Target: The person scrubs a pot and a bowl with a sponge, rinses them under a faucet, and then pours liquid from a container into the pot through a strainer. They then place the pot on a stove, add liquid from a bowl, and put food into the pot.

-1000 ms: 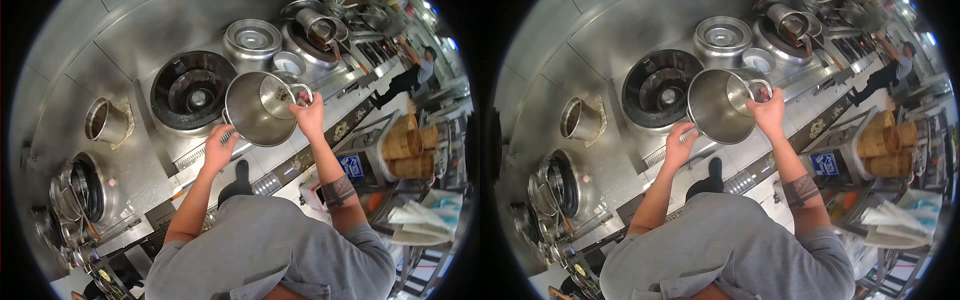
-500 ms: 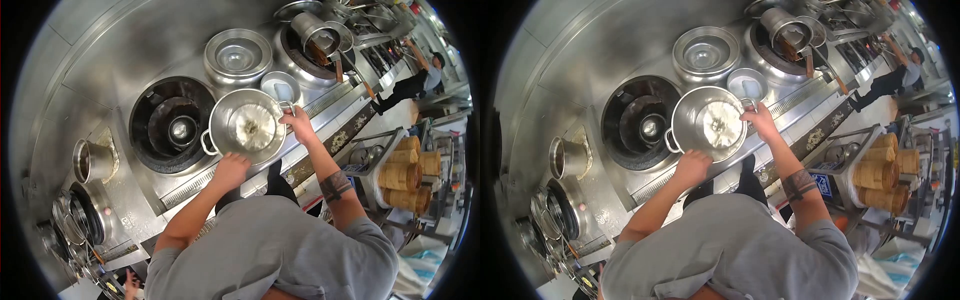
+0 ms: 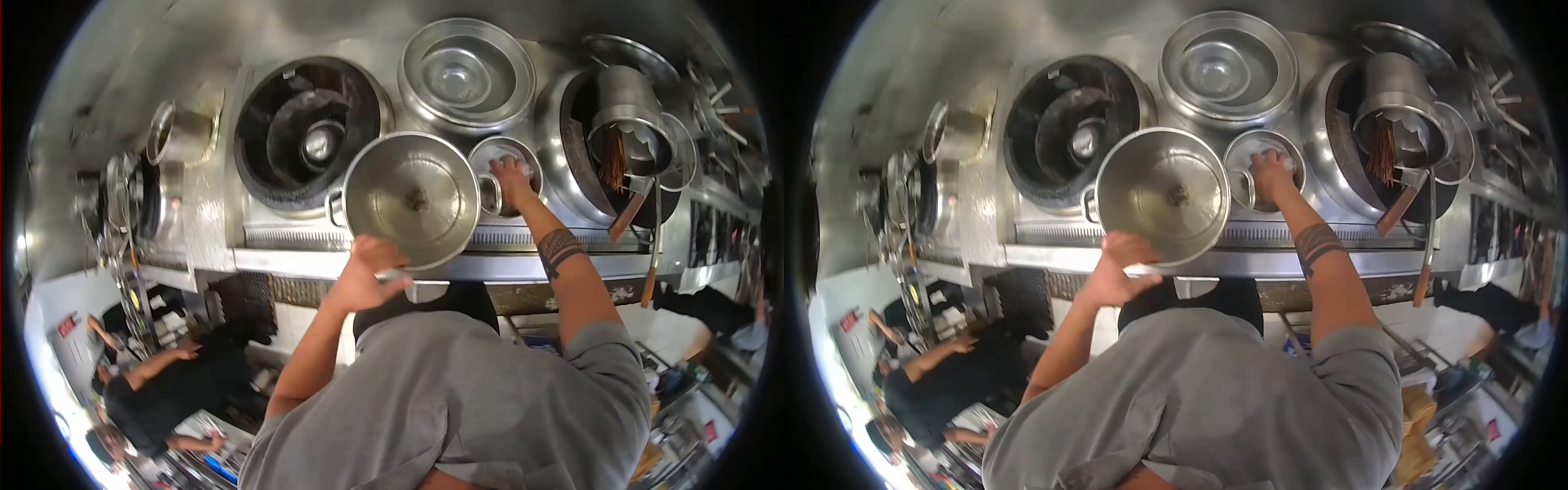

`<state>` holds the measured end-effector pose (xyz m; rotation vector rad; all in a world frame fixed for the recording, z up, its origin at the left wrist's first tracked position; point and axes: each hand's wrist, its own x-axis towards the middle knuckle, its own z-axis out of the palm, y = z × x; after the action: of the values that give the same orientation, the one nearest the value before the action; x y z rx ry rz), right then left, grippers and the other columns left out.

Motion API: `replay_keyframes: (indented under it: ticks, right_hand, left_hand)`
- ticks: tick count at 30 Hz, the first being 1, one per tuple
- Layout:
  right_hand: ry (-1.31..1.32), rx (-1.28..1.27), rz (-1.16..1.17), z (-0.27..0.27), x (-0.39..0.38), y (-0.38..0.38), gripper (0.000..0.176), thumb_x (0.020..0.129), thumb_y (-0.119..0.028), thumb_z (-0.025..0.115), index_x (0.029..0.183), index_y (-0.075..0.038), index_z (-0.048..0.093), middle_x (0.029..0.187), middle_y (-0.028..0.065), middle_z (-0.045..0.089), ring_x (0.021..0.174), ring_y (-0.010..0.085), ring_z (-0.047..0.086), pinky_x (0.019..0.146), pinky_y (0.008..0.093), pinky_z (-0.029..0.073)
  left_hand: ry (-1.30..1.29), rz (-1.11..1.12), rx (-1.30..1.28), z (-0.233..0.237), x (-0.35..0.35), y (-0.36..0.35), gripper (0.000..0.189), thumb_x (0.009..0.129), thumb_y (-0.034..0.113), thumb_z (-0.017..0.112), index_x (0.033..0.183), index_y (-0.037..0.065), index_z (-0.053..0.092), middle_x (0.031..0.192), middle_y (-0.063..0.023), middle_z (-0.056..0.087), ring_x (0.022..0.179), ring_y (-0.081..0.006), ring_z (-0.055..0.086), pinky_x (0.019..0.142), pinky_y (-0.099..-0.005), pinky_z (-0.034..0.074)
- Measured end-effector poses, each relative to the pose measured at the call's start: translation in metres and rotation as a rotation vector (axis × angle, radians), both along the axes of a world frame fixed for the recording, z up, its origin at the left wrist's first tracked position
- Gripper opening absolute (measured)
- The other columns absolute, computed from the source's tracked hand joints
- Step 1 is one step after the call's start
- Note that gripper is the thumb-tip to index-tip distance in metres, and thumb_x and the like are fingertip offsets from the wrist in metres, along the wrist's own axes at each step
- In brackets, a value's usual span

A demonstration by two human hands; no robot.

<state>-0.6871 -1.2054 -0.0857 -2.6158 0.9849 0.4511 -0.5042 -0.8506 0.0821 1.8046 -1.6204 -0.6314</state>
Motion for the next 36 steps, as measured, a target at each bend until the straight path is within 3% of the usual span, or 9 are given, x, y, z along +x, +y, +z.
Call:
replay_keyframes:
  ticks: [3,5,8,14,19,25,31,33,36]
  right_hand:
    - [-0.005,0.129,0.092,-0.043,-0.021,-0.042,0.075,0.087,-0.025,0.075,0.151,-0.01,0.039,0.149,0.027,0.043,0.135,0.0455,0.047,0.11,0.0537,0.042]
    - [-0.443,0.731,-0.206,-0.049,-0.035,-0.067,0.09,0.081,-0.021,0.083,0.152,-0.002,0.031,0.151,0.0262,0.044,0.134,0.0399,0.051,0.109,0.0444,0.045]
    - [-0.367,0.572,-0.241,0.036,-0.041,-0.051,0.082,0.075,-0.026,0.089,0.141,0.002,0.048,0.134,0.022,0.06,0.125,0.0314,0.059,0.105,0.0399,0.047]
    - [-0.351,-0.082,-0.027,0.039,-0.023,0.013,0.033,0.085,-0.022,0.075,0.107,0.0,0.066,0.11,0.0325,0.066,0.106,0.0477,0.064,0.086,0.0467,0.053]
    - [-0.537,-0.097,0.308,-0.076,-0.029,0.005,0.041,0.092,-0.029,0.065,0.126,-0.008,0.063,0.117,0.0236,0.068,0.108,0.0437,0.065,0.092,0.0522,0.051]
    - [-0.256,-0.228,0.198,-0.017,-0.027,0.001,0.05,0.087,-0.028,0.071,0.129,-0.003,0.062,0.118,0.0241,0.07,0.11,0.0443,0.066,0.094,0.0476,0.054]
    - [-0.256,-0.064,-0.423,0.07,-0.058,0.018,0.044,0.083,-0.018,0.068,0.121,0.003,0.066,0.116,0.034,0.066,0.113,0.0481,0.063,0.097,0.0493,0.052]
    - [-0.37,-0.179,-0.528,0.091,-0.061,0.028,0.035,0.087,-0.015,0.068,0.117,0.002,0.069,0.109,0.0272,0.072,0.103,0.0404,0.07,0.093,0.045,0.054]
    - [-1.087,0.555,-0.834,0.135,-0.049,0.038,0.027,0.095,-0.005,0.064,0.122,-0.005,0.067,0.103,0.0042,0.069,0.089,0.0146,0.064,0.082,0.0325,0.053]
  left_hand:
    - [0.047,0.435,-0.261,-0.019,-0.005,-0.007,0.034,0.081,0.015,0.081,0.113,0.006,0.073,0.116,-0.0152,0.068,0.111,-0.033,0.061,0.105,-0.0466,0.041]
    - [-0.243,0.791,-0.274,-0.025,0.004,-0.016,0.047,0.083,0.013,0.079,0.127,0.005,0.065,0.127,-0.0214,0.062,0.118,-0.0362,0.057,0.106,-0.0482,0.041]
    - [-0.202,1.009,-0.339,-0.048,0.037,-0.028,0.056,0.083,0.012,0.076,0.136,0.005,0.059,0.132,-0.0246,0.057,0.124,-0.0377,0.053,0.107,-0.0474,0.043]
    - [0.002,1.006,-0.146,-0.067,0.047,-0.029,0.056,0.081,0.008,0.068,0.136,0.002,0.058,0.131,-0.0222,0.058,0.124,-0.0417,0.052,0.107,-0.0475,0.043]
    - [-0.012,1.026,-0.127,-0.064,0.045,-0.024,0.056,0.081,0.006,0.064,0.137,0.003,0.058,0.133,-0.0204,0.056,0.123,-0.0412,0.051,0.107,-0.0467,0.044]
    - [-0.035,1.032,-0.067,-0.06,0.046,-0.027,0.056,0.08,0.009,0.062,0.136,0.002,0.056,0.133,-0.0209,0.054,0.121,-0.042,0.05,0.106,-0.0486,0.043]
    - [-0.026,0.942,-0.144,-0.06,0.045,-0.021,0.058,0.081,0.01,0.06,0.138,0.0,0.054,0.135,-0.0225,0.053,0.121,-0.0426,0.05,0.105,-0.0493,0.043]
    - [-0.044,0.938,-0.096,-0.059,0.049,-0.021,0.058,0.082,0.01,0.06,0.138,-0.001,0.053,0.136,-0.0227,0.052,0.122,-0.0425,0.05,0.105,-0.0488,0.043]
    - [-0.041,0.916,-0.103,-0.059,0.05,-0.019,0.058,0.082,0.01,0.062,0.139,-0.001,0.053,0.137,-0.0225,0.051,0.122,-0.0422,0.049,0.105,-0.0481,0.044]
